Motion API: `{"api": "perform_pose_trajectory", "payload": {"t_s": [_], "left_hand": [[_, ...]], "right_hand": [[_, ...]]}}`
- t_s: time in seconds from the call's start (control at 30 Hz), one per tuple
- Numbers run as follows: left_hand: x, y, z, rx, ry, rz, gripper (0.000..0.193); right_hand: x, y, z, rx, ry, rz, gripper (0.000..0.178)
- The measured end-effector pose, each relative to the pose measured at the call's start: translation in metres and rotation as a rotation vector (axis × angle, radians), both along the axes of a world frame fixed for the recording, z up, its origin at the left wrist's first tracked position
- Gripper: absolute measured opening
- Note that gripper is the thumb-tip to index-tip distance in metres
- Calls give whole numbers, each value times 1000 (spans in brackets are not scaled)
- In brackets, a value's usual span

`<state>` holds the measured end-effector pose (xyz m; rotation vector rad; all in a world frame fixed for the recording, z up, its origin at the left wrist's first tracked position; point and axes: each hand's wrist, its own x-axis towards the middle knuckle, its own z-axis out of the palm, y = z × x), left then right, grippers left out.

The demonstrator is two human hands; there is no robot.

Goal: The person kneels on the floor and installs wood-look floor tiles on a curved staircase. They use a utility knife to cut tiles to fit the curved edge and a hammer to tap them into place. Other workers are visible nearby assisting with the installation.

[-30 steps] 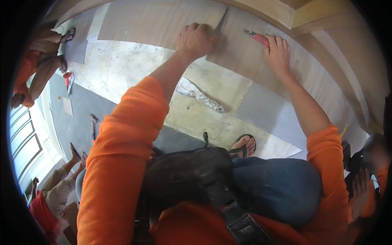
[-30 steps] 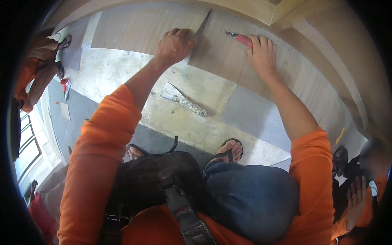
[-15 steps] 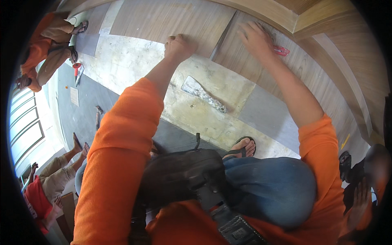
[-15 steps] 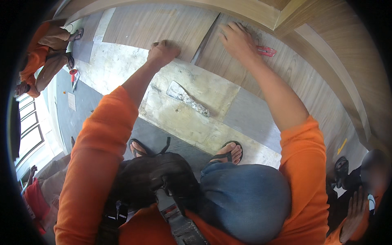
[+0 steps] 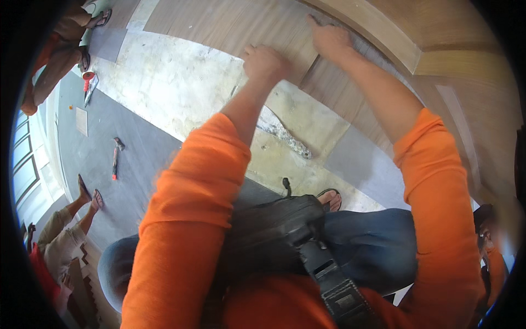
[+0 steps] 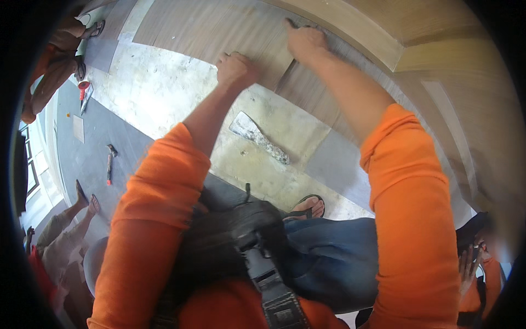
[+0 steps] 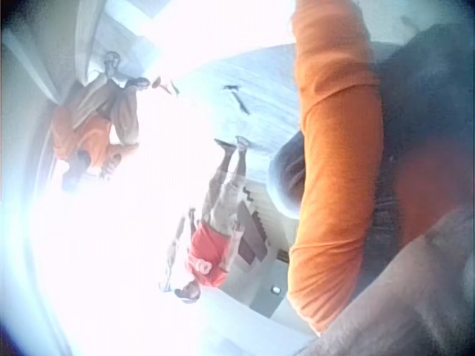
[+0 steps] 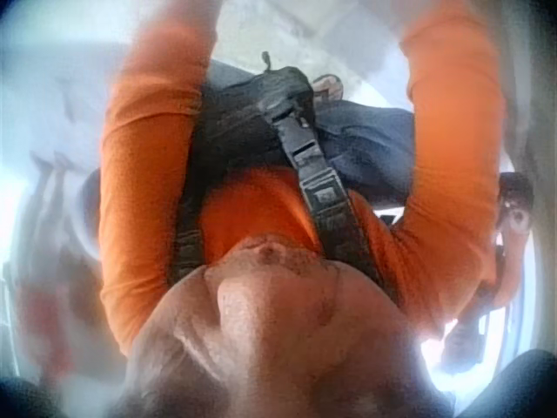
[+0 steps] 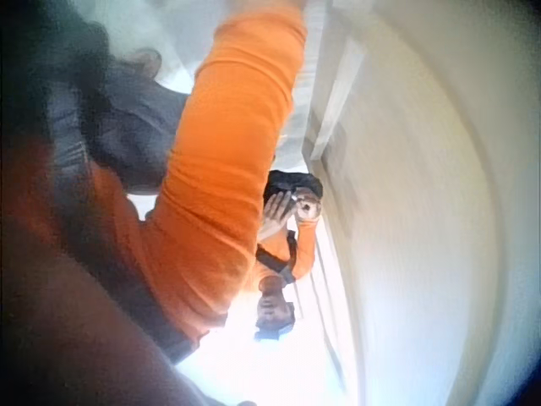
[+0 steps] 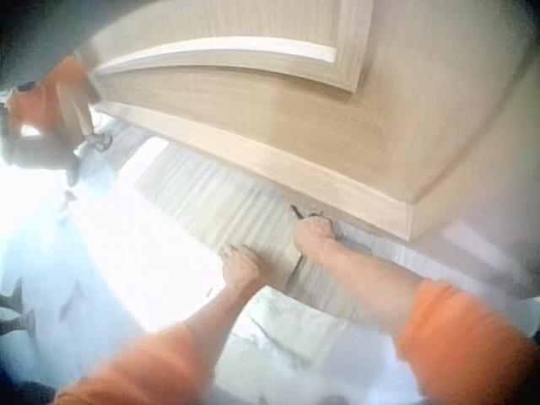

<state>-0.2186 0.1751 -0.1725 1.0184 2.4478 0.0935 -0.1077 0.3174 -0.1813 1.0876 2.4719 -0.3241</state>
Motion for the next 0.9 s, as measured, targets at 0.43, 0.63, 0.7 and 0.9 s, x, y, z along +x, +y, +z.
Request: {"api": "perform_pose_trajectory", "payload": {"t_s": [0.43, 0.63, 0.7, 0.9], "left_hand": [[21, -21, -35, 451, 146, 176, 69], [33, -33, -24, 506, 28, 46, 68], [30, -39, -14, 508, -73, 31, 68], [11, -32, -9, 479, -141, 484, 73]], "right_hand": [[-28, 13, -33, 225, 311, -667, 47], [-62, 20, -51, 186, 453, -1259, 44], [-68, 16, -51, 178, 415, -1238, 44], [-69, 10, -34, 159, 358, -1112, 43]]}}
